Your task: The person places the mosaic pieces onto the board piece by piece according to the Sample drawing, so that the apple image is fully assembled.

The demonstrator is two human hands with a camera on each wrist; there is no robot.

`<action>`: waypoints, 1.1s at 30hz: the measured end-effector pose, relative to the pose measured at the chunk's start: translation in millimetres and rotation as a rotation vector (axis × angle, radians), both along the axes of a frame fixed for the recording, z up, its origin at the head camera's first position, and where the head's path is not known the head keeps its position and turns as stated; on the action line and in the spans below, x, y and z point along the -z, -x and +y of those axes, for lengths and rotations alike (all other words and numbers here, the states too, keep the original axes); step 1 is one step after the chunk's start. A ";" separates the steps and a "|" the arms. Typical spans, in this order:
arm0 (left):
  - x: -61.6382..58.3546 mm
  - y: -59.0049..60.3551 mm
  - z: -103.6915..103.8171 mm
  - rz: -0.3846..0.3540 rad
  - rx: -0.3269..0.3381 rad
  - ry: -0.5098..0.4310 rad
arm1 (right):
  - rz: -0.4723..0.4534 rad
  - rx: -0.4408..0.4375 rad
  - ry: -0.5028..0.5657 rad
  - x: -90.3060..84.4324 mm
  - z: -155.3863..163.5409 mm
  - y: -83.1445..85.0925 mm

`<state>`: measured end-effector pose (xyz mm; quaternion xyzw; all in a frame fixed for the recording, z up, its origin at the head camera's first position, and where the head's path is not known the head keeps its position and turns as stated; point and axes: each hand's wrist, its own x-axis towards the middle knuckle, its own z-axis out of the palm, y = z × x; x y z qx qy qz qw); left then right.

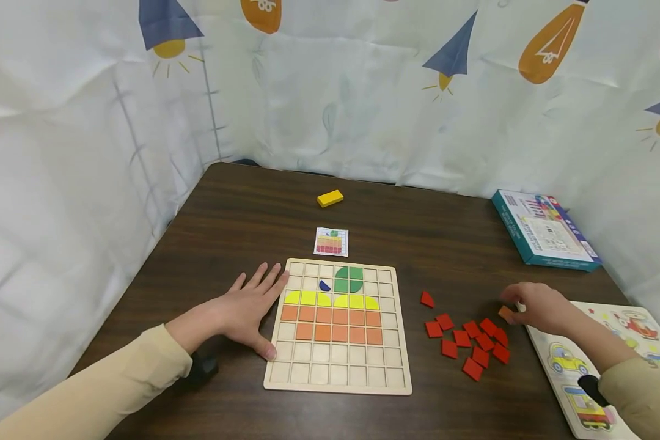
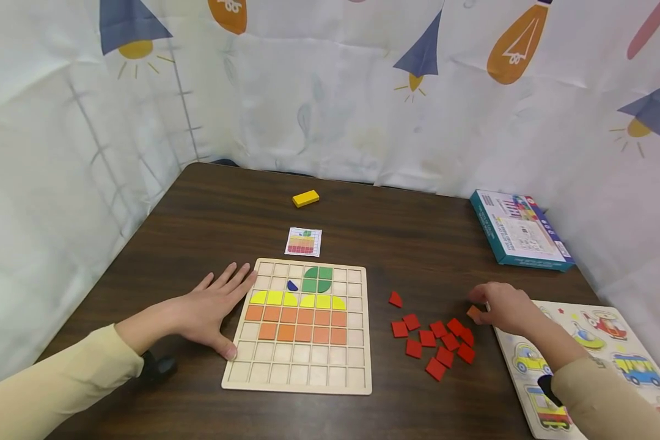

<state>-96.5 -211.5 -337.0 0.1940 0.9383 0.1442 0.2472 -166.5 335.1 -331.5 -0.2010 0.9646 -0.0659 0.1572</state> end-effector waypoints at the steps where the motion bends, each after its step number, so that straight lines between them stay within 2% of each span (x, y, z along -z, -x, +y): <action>1: 0.4 -0.2 -0.1 0.001 -0.002 0.001 | 0.001 0.007 -0.010 0.3 -0.5 0.5; 6: 1.0 -1.1 -0.9 0.003 -0.011 0.004 | 0.000 0.011 0.003 1.4 -5.7 2.1; 15: 0.8 -2.3 -0.8 -0.003 -0.015 0.010 | 0.003 -0.019 0.110 6.4 -14.8 -0.8; 22: -1.1 -2.7 -1.0 -0.005 -0.009 0.014 | 0.010 -0.010 0.200 1.1 -26.9 0.4; 27: -1.1 -2.8 -1.3 -0.006 0.000 0.010 | 0.026 -0.028 0.317 -10.8 -62.2 2.5; 33: -2.5 -2.0 0.5 -0.009 0.005 0.007 | -0.096 -0.047 0.460 -20.0 -120.7 3.9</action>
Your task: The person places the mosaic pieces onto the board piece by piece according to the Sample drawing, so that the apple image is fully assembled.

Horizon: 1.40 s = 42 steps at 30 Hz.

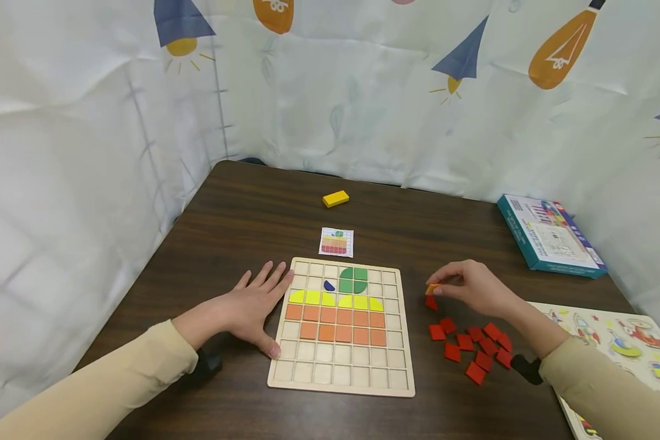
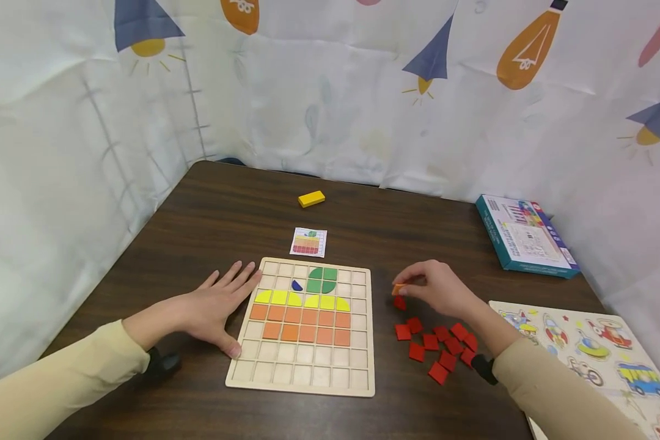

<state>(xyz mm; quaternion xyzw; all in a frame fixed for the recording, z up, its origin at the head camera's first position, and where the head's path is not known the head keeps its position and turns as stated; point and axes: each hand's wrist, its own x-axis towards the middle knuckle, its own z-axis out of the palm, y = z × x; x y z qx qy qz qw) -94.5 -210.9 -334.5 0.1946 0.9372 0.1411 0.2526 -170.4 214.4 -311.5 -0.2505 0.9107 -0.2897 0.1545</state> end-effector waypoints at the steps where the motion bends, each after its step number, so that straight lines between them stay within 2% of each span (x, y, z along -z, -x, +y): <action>1: 0.2 -0.1 0.0 -0.001 -0.001 0.000 | -0.014 -0.008 0.016 1.0 -10.2 0.5; 8: 1.3 0.6 -0.1 0.005 0.004 0.013 | -0.081 -0.089 0.087 9.9 -80.6 -3.4; 16: -0.7 1.8 -0.4 -0.011 -0.006 0.028 | -0.135 -0.251 0.163 7.0 -149.1 -20.1; 22: -0.5 2.4 -1.0 -0.003 -0.001 0.034 | -0.182 -0.299 0.137 10.0 -190.3 -31.0; 30: -1.0 2.8 -0.8 0.016 0.017 0.028 | -0.157 -0.314 0.046 12.8 -220.6 -40.0; 42: -1.1 2.2 -1.8 0.017 0.016 0.033 | -0.046 -0.330 -0.063 16.4 -232.1 -45.0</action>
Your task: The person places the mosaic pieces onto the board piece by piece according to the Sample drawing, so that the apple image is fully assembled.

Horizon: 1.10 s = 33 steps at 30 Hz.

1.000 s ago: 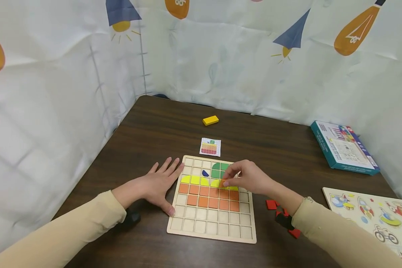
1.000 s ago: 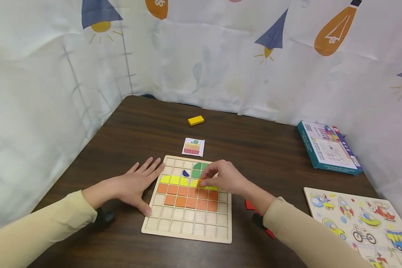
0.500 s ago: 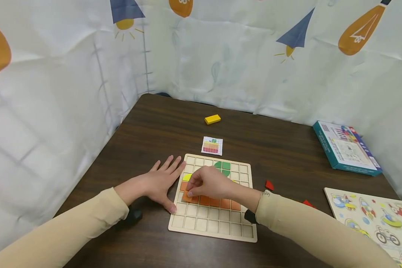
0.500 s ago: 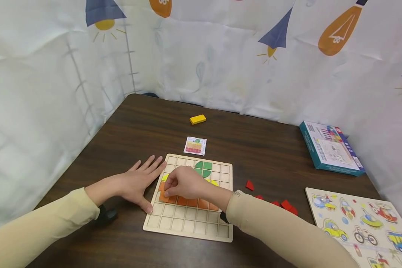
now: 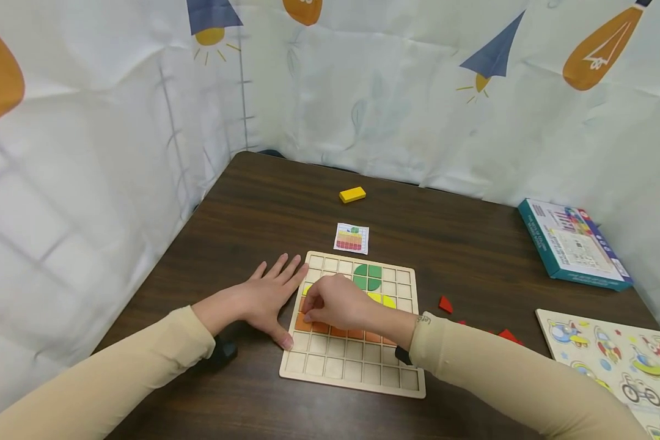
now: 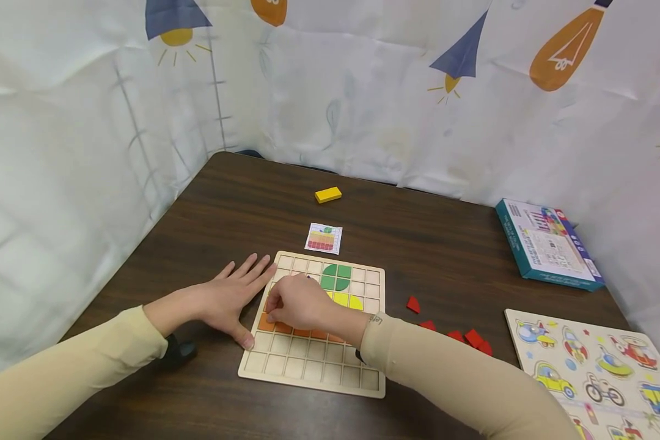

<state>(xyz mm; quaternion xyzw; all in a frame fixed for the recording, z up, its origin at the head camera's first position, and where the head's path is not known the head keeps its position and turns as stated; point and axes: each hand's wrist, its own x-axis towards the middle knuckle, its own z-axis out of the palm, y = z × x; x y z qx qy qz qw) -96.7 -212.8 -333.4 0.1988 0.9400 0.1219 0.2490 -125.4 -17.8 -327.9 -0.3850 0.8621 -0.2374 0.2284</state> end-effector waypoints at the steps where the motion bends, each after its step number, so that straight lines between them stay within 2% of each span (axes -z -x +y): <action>1: -0.1 0.3 0.3 0.000 0.000 0.001 | 0.018 -0.004 -0.007 0.1 -0.1 -0.3; 5: -0.4 0.9 1.3 -0.005 0.003 0.002 | 0.066 -0.012 -0.024 1.8 -0.8 -1.2; 11: 0.1 0.1 2.3 -0.012 0.002 -0.004 | 0.059 -0.012 -0.022 4.4 -1.3 -2.7; 17: 1.4 -0.1 3.5 -0.024 -0.008 0.003 | 0.041 0.013 0.015 -1.6 11.4 0.8; 25: 0.2 -0.6 4.2 -0.037 -0.023 0.011 | 0.033 0.120 0.025 -12.6 54.4 15.2; 33: -0.7 -0.9 3.3 -0.030 -0.021 0.011 | 0.074 0.244 -0.003 -18.8 122.6 31.1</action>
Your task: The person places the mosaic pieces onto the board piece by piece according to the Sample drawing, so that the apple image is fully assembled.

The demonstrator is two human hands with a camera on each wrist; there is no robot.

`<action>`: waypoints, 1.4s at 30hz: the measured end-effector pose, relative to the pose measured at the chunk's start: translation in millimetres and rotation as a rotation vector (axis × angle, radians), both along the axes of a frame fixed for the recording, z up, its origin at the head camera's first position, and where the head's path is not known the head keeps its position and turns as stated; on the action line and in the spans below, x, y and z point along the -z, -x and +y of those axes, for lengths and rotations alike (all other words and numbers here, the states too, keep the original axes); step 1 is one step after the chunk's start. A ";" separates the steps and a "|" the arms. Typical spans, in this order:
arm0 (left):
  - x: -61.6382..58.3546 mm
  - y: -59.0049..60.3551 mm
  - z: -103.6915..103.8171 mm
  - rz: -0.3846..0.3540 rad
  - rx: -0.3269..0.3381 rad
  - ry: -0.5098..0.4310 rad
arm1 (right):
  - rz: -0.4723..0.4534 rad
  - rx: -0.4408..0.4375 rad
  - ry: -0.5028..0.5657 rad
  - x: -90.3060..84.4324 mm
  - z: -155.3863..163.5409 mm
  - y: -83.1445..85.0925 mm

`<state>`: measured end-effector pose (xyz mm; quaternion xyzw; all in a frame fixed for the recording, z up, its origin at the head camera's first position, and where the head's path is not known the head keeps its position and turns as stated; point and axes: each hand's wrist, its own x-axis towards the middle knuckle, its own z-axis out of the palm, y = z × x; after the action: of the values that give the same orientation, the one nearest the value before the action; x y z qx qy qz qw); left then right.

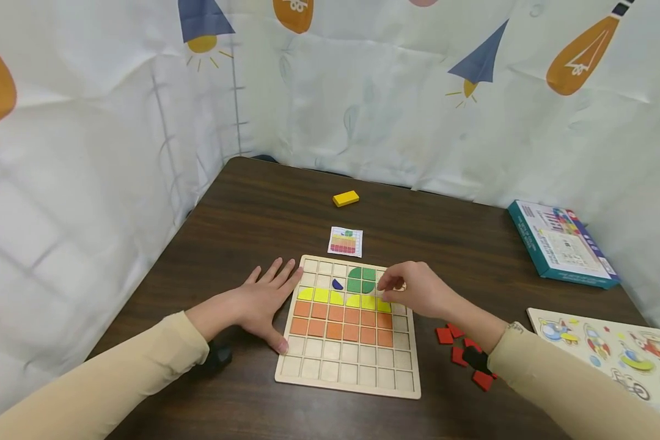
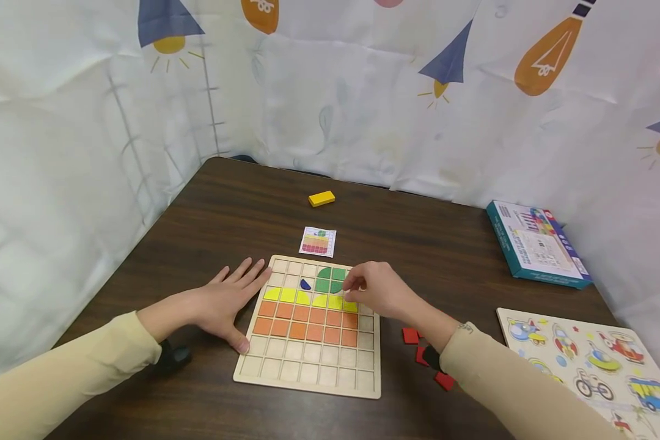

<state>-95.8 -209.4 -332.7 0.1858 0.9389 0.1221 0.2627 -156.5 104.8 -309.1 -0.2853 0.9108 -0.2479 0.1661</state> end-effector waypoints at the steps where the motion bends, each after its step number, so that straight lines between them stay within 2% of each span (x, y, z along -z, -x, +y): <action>1: -0.1 -0.4 -0.2 0.000 0.000 -0.001 | 0.008 0.014 -0.004 0.0 10.3 1.6; 8: -0.7 -2.5 -4.3 0.006 0.003 -0.017 | 0.024 0.068 -0.062 1.0 76.7 5.4; 14: 0.1 -2.5 -6.5 0.005 0.007 -0.017 | -0.016 0.044 -0.118 7.9 106.9 6.6; 19: 0.4 -1.7 -6.9 -0.002 0.010 -0.012 | -0.079 -0.021 -0.131 10.8 119.4 3.1; 23: -1.3 -0.4 -6.0 -0.007 0.012 -0.009 | -0.091 -0.050 -0.153 15.7 126.6 -0.6; 31: -5.5 4.2 -3.3 -0.018 0.017 -0.003 | -0.048 -0.045 -0.153 24.5 133.8 -4.4; 42: -3.1 3.9 -1.0 -0.017 0.020 -0.005 | -0.031 -0.036 -0.126 23.3 136.4 -3.7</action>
<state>-99.7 -210.4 -329.6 0.1948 0.9345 0.1233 0.2714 -152.8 241.3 -332.5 -0.2867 0.9167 -0.1915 0.2021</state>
